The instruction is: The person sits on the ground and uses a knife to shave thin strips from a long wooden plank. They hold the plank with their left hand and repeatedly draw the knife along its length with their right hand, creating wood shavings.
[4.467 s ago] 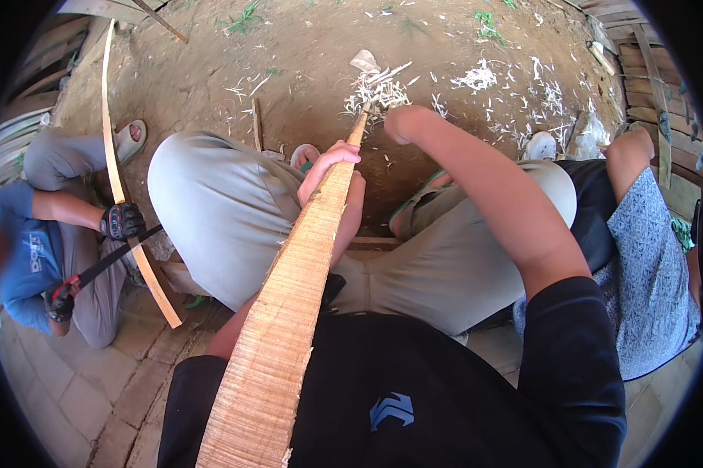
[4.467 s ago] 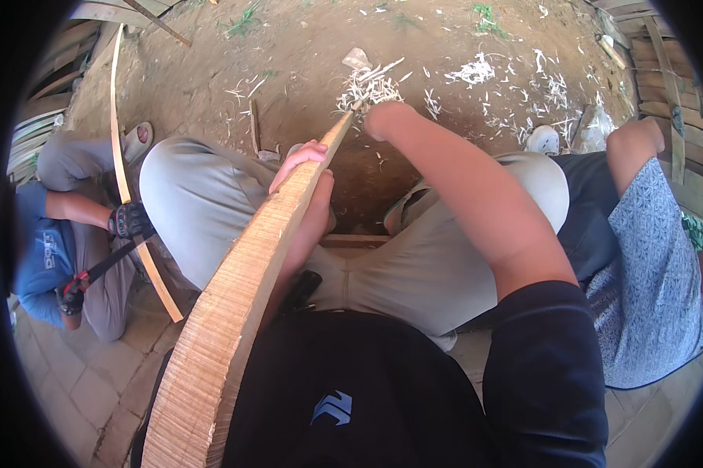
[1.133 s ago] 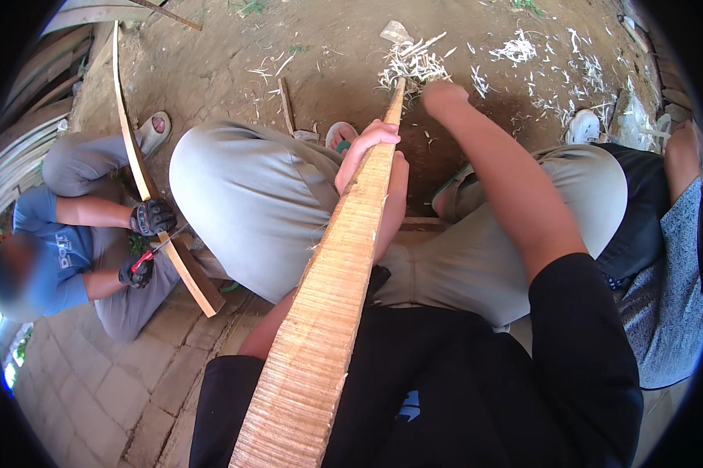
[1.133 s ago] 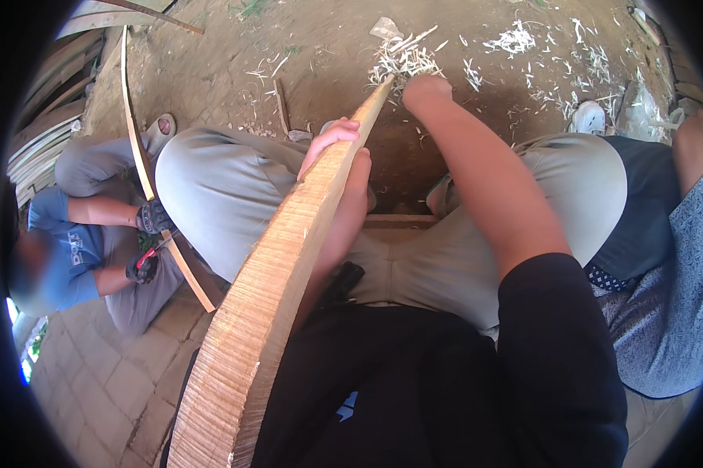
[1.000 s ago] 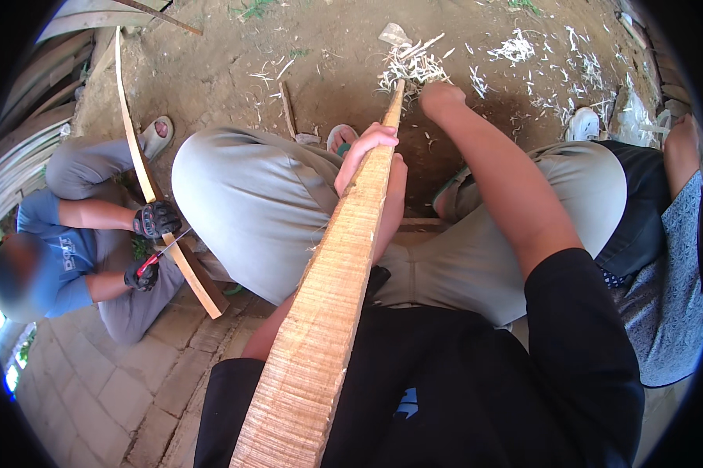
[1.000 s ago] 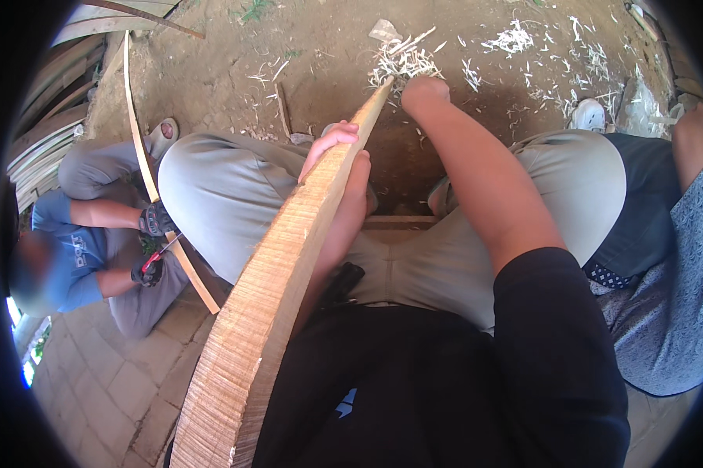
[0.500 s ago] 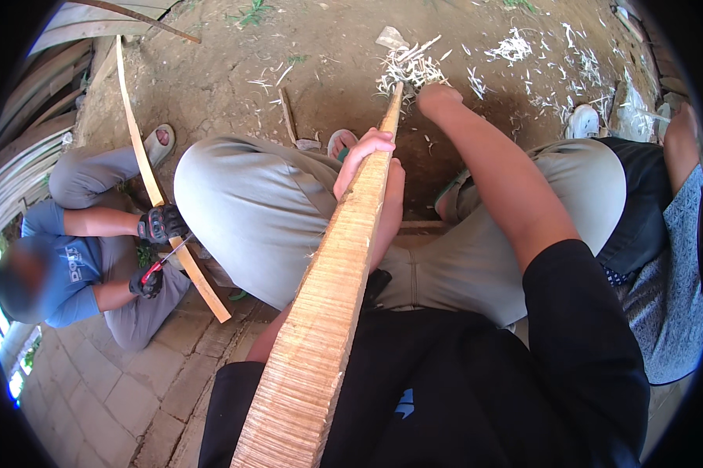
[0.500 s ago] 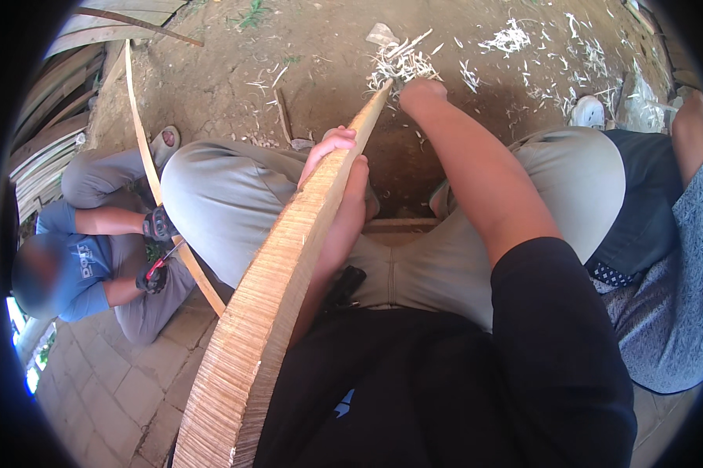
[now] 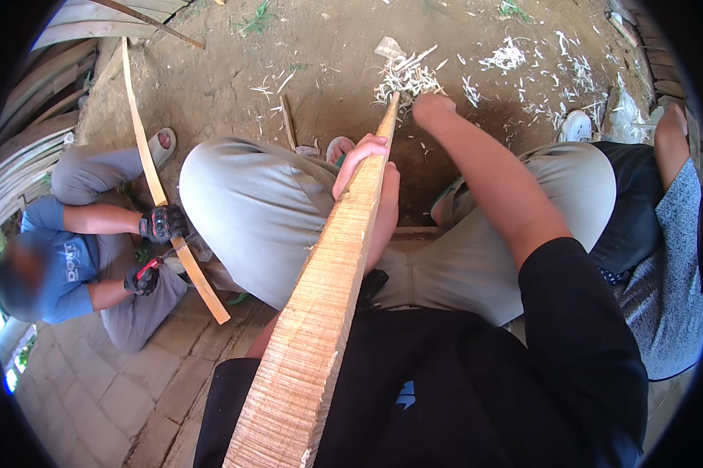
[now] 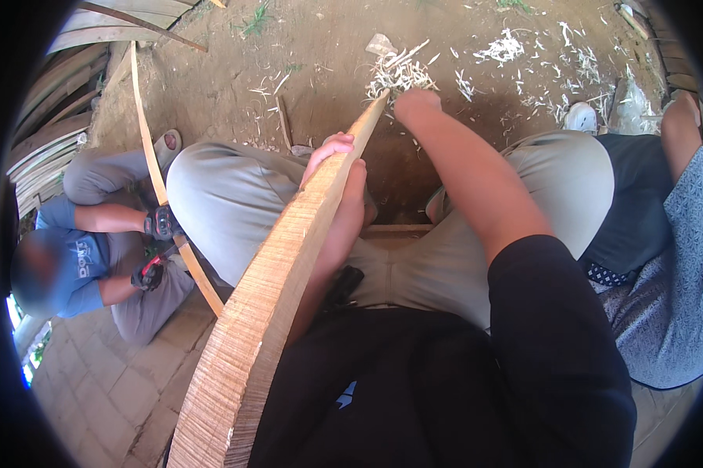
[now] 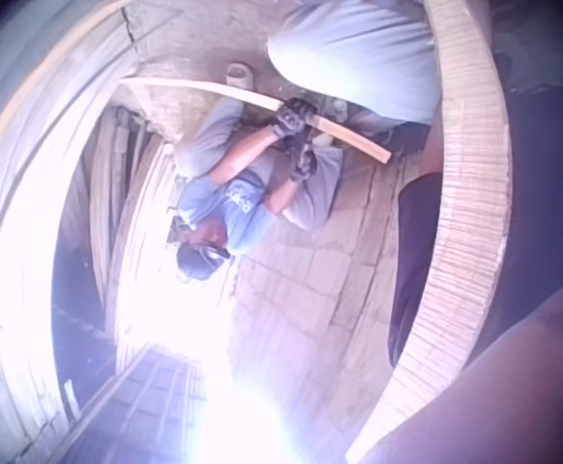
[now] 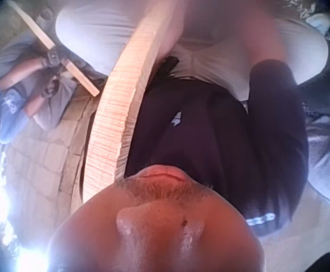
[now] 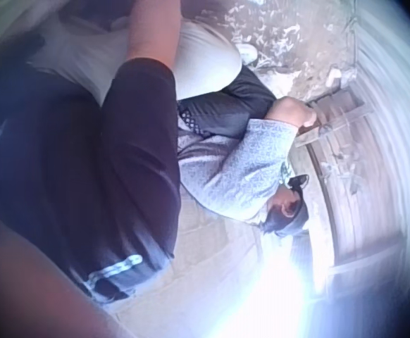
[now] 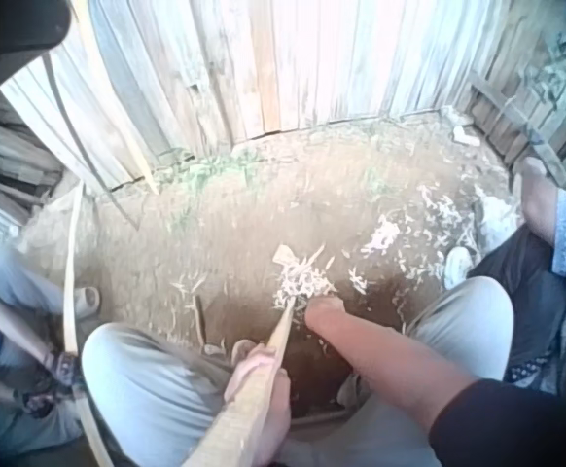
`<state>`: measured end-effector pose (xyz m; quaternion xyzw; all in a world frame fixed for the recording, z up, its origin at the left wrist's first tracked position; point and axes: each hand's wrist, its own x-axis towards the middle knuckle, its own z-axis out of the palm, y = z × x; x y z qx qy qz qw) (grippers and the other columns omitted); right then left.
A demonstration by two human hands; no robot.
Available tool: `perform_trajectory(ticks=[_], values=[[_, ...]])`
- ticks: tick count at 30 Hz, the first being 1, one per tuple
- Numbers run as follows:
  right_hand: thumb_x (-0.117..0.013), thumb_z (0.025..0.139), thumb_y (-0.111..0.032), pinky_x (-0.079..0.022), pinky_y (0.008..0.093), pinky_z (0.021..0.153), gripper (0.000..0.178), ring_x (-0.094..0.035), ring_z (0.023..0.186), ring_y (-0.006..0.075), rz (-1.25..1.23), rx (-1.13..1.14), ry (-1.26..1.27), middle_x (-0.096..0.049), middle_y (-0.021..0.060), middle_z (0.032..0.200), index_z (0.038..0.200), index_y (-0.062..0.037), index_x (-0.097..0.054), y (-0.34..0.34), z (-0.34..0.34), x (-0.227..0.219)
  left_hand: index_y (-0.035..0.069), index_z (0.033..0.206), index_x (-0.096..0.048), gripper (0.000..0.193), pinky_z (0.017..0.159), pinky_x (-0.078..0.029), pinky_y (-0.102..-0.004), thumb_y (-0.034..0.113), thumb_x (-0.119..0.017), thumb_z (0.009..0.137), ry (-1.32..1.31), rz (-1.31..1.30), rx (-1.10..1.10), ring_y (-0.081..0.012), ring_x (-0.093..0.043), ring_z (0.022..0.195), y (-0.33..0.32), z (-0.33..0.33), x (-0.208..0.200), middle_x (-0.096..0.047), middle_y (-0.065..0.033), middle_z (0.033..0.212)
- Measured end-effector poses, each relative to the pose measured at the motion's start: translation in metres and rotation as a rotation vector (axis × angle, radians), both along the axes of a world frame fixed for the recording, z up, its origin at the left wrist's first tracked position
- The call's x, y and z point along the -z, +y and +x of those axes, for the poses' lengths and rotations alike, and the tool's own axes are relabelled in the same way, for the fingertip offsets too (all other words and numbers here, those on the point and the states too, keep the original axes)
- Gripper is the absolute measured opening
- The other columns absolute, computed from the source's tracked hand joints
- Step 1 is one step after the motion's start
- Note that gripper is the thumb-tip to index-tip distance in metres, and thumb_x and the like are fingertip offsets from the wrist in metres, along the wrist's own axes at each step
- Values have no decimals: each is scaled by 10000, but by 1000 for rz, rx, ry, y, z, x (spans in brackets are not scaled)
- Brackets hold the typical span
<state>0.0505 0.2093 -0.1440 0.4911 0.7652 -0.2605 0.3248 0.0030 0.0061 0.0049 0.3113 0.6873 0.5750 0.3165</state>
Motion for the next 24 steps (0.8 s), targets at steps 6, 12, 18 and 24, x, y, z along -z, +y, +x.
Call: perform_trajectory(ticks=[6, 12, 18, 24], values=[[-549, 876, -156, -509, 413, 905, 319, -609, 1145, 295, -7, 116, 15, -632, 130, 1236, 1158, -70, -671, -1, 1, 29, 60, 1035, -552, 270, 987, -380, -277, -80, -570, 805, 119, 107, 14, -174, -543, 1137, -2, 1, 6, -593, -100, 1138], [-575, 847, -151, -510, 409, 894, 315, -621, 1117, 291, -85, -126, -30, -644, 107, 1218, 1135, -85, -683, 4, 3, -28, 68, 1046, -545, 252, 955, -401, -275, -58, -564, 829, 105, 16, 49, -161, -546, 1107, -2, 0, -4, -583, -84, 1164], [-587, 857, -166, -505, 400, 895, 305, -616, 1134, 255, -101, -265, -131, -650, 83, 1215, 1138, -104, -688, 13, 6, -59, 68, 1044, -539, 245, 886, -422, -255, -61, -554, 836, 113, 15, 47, -138, -549, 1021, -1, 1, 1, -569, -73, 1168], [-499, 895, -187, -501, 407, 894, 323, -622, 1114, 302, 132, -259, -42, -657, 102, 1192, 1155, -92, -664, 58, 5, -129, 90, 975, -551, 354, 886, -332, -260, -157, -555, 721, 139, 111, -19, -159, -448, 869, 2, 0, -6, -617, -32, 987]])
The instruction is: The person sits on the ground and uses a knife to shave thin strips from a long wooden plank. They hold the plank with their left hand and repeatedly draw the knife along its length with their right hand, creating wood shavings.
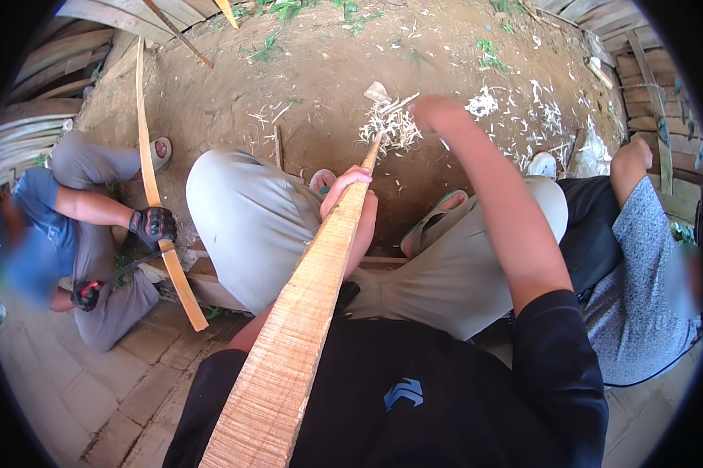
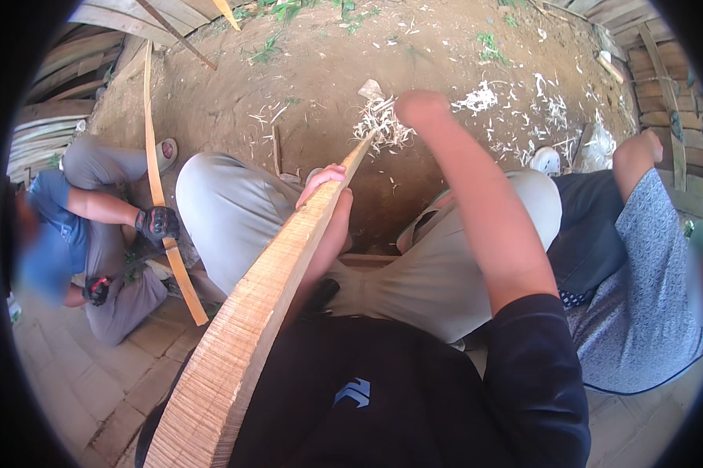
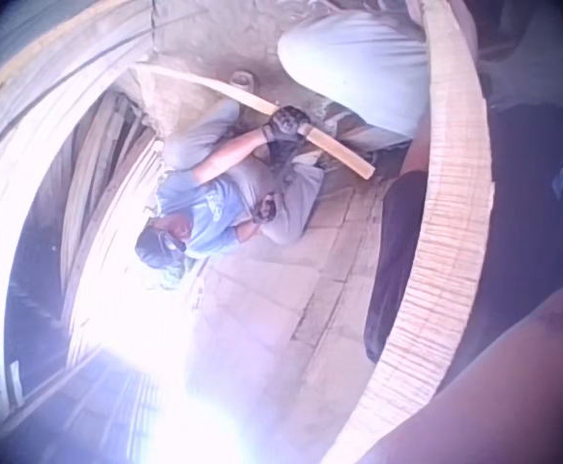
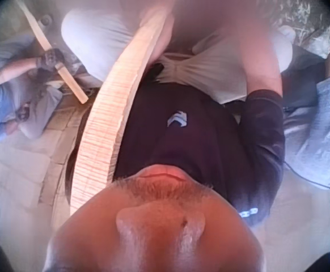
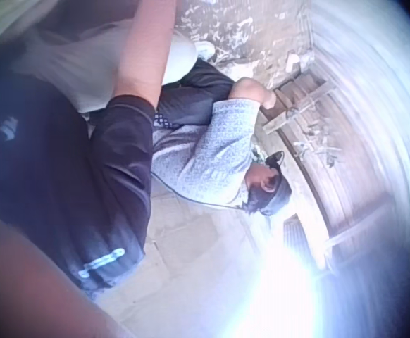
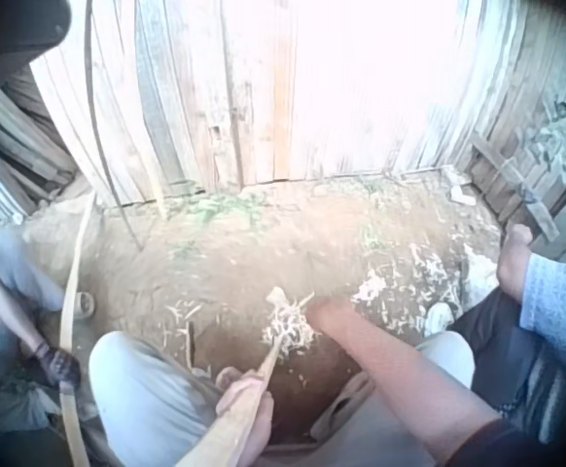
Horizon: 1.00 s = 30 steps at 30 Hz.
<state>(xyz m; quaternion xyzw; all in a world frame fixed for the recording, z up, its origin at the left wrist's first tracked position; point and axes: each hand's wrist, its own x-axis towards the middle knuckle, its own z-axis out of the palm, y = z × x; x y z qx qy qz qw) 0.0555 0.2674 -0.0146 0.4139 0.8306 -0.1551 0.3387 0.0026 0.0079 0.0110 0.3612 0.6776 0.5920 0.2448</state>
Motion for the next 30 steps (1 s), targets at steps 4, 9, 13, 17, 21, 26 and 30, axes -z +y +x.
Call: perform_trajectory(ticks=[4, 9, 13, 17, 21, 26, 30], values=[[-462, 907, -197, -485, 426, 918, 375, -624, 1086, 349, 179, 12, 58, -650, 191, 1152, 1224, -27, -567, 17, 15, -57, 105, 950, -564, 359, 935, -294, -252, -159, -558, 706, -98, 49, -49, -151, -468, 837, -3, 3, -13, -633, -33, 994], [-488, 909, -215, -470, 461, 927, 416, -603, 1091, 388, 126, 159, 312, -631, 266, 1119, 1256, 13, -473, 8, 38, -28, 109, 928, -581, 363, 989, -263, -287, -149, -577, 674, 134, 68, -64, -159, -486, 832, 0, 0, 5, -652, -26, 990], [-548, 891, -198, -474, 476, 913, 378, -611, 1060, 404, -41, -1, 280, -636, 256, 1105, 1195, 22, -506, -28, 40, 20, 130, 926, -589, 382, 1014, -216, -342, -135, -584, 651, -97, 106, -50, -175, -460, 888, 1, 8, -3, -658, 7, 972], [-545, 881, -160, -500, 436, 902, 284, -634, 1053, 355, -7, -295, -49, -658, 208, 1107, 1116, -11, -604, -45, 22, 0, 133, 932, -587, 380, 929, -249, -303, -139, -570, 666, 85, -1, -47, -163, -458, 816, -3, 2, 0, -662, -5, 966], [-568, 867, -205, -533, 405, 839, 264, -668, 991, 314, 186, -113, 124, -693, 169, 1020, 1041, -32, -667, -18, 23, 3, 117, 936, -589, 368, 924, -275, -284, -142, -568, 676, 65, 52, -29, -162, -491, 794, 2, 3, -1, -660, -24, 969], [-529, 878, -172, -549, 354, 631, 256, -692, 812, 224, 21, 184, 500, -696, 101, 898, 1071, -35, -625, 9, 22, -4, 68, 963, -590, 355, 868, -375, -240, -152, -567, 685, 58, 73, -38, -134, -547, 861, 3, 5, -2, -645, -66, 993], [-508, 894, -195, -443, 280, 453, 248, -541, 615, 117, -377, 785, 812, -550, 51, 731, 1064, -20, -552, 8, 12, -53, 33, 991, -595, 315, 770, -415, -205, -121, -599, 716, -36, 169, -35, -84, -535, 840, -4, 1, 13, -609, -73, 1010]])
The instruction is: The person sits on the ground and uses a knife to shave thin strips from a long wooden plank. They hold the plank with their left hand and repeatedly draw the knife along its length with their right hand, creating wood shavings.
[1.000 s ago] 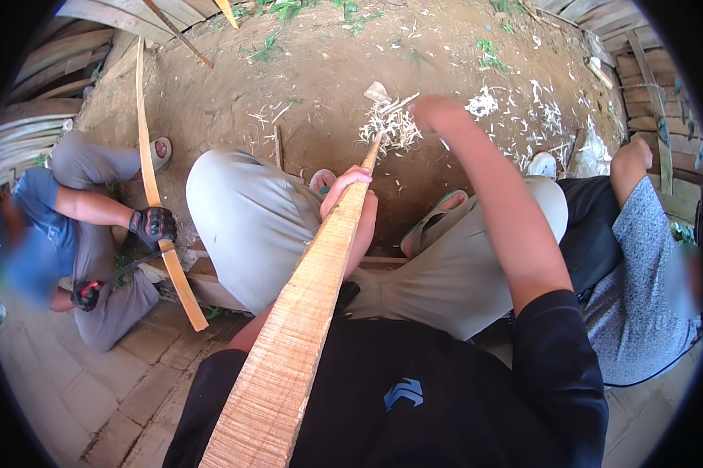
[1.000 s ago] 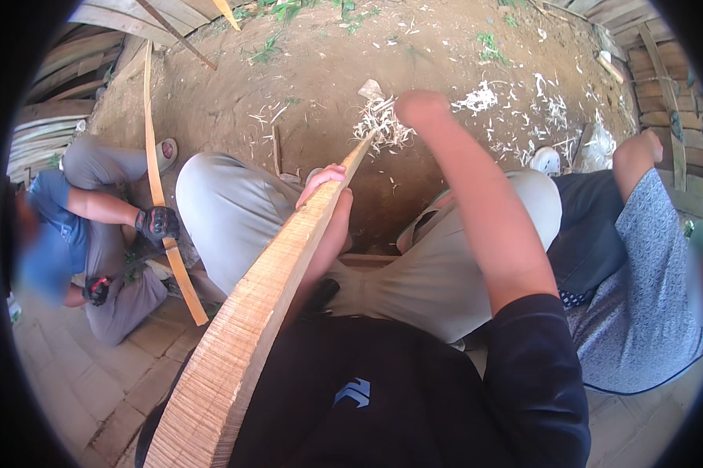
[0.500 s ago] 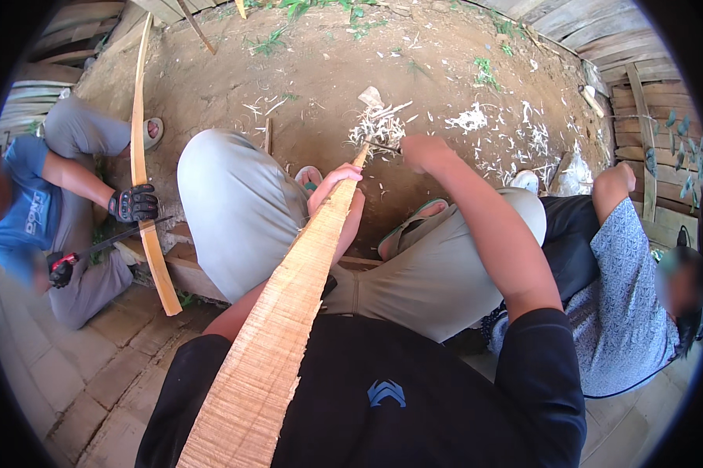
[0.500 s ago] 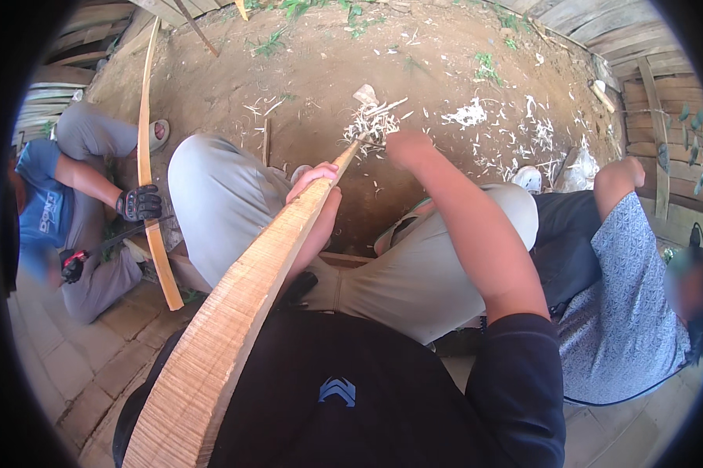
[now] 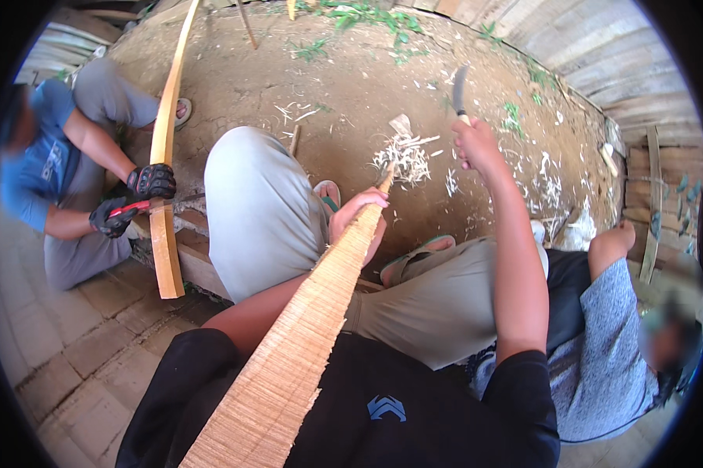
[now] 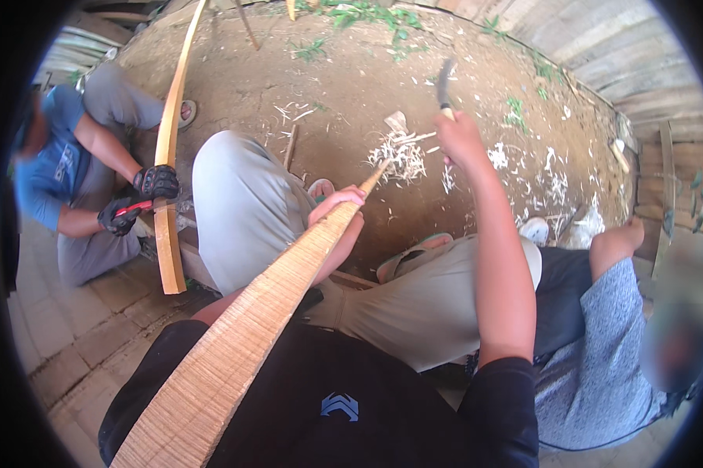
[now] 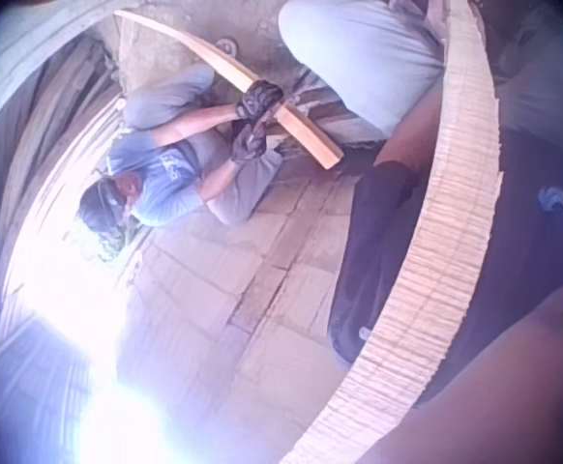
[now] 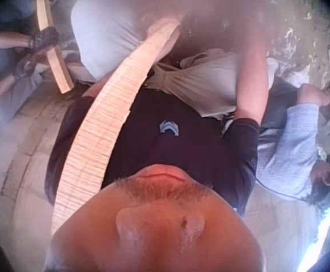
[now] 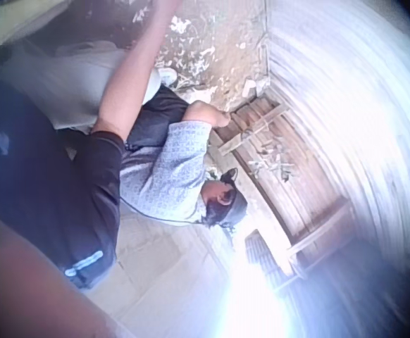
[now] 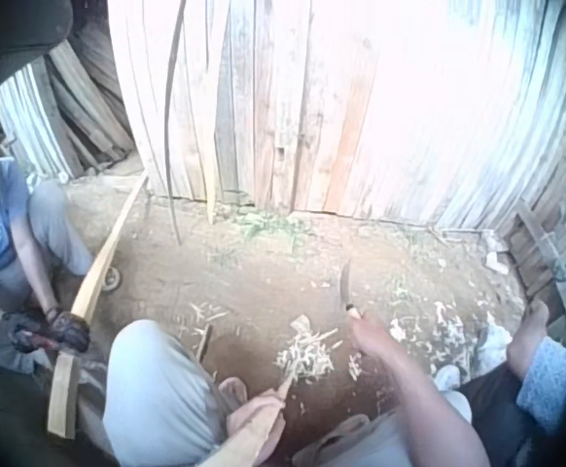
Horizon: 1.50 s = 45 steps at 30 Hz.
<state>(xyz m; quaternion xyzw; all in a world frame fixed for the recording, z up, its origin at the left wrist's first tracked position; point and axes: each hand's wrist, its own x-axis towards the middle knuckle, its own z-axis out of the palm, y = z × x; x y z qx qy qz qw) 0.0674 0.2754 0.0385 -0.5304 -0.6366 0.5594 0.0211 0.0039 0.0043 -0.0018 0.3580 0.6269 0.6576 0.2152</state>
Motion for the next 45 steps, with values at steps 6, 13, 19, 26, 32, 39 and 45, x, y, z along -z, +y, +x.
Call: perform_trajectory(ticks=[6, 13, 19, 26, 32, 39, 45], values=[[-557, 928, -181, -446, 259, 550, 209, -494, 663, 84, -235, 86, 331, -534, 11, 875, 1100, -63, -568, -49, -12, -12, 48, 1020, -592, 238, 728, -421, -209, -13, -622, 792, 51, -6, -32, -94, -541, 792, -1, -1, -2, -631, -67, 983], [-674, 891, -162, -482, 289, 752, 349, -564, 932, 114, -415, -16, 537, -595, 24, 990, 1212, -48, -594, -94, -27, -3, 41, 1122, -568, 299, 785, -482, -301, 70, -646, 835, 128, -253, -21, -155, -614, 918, -6, -1, -17, -617, -85, 1039], [-657, 908, -193, -493, 304, 760, 362, -589, 901, 113, -428, 64, 515, -602, 13, 998, 1235, -63, -573, -81, -19, -1, 43, 1155, -544, 412, 870, -463, -293, -26, -676, 770, -87, -246, -15, -179, -579, 1009, -13, 0, 16, -586, -99, 1128], [-695, 882, -224, -485, 261, 715, 371, -600, 841, 91, -326, 166, 538, -643, 8, 1008, 1201, -62, -600, -58, -6, -4, 36, 1176, -526, 210, 769, -520, -259, 102, -503, 978, -438, -100, 1, -160, -617, 931, -1, -12, 28, -590, -101, 1088], [-714, 865, -228, -481, 240, 709, 358, -612, 848, 81, -310, 198, 594, -668, 9, 973, 1158, -43, -623, -38, -3, -6, 73, 1238, -503, 332, 853, -479, -352, 305, -419, 1017, -358, -470, 2, -228, -647, 981, 35, -62, -21, -627, -137, 1142], [-714, 850, -177, -452, 281, 741, 212, -614, 845, 108, -185, 64, 608, -684, 54, 930, 1003, -36, -667, -37, -6, -19, 20, 1345, -384, 548, 729, -505, -315, 437, -447, 996, 78, -674, 464, -174, -670, 714, 115, -86, -85, -642, -172, 1046], [-601, 938, -195, -404, 209, 651, 229, -568, 812, 49, -187, 73, 578, -662, -10, 937, 1112, -49, -633, -32, -2, -13, 22, 1391, -293, 638, 569, -514, -296, 467, -485, 976, 233, -739, 776, -142, -640, 612, 156, -93, -92, -642, -160, 979]])
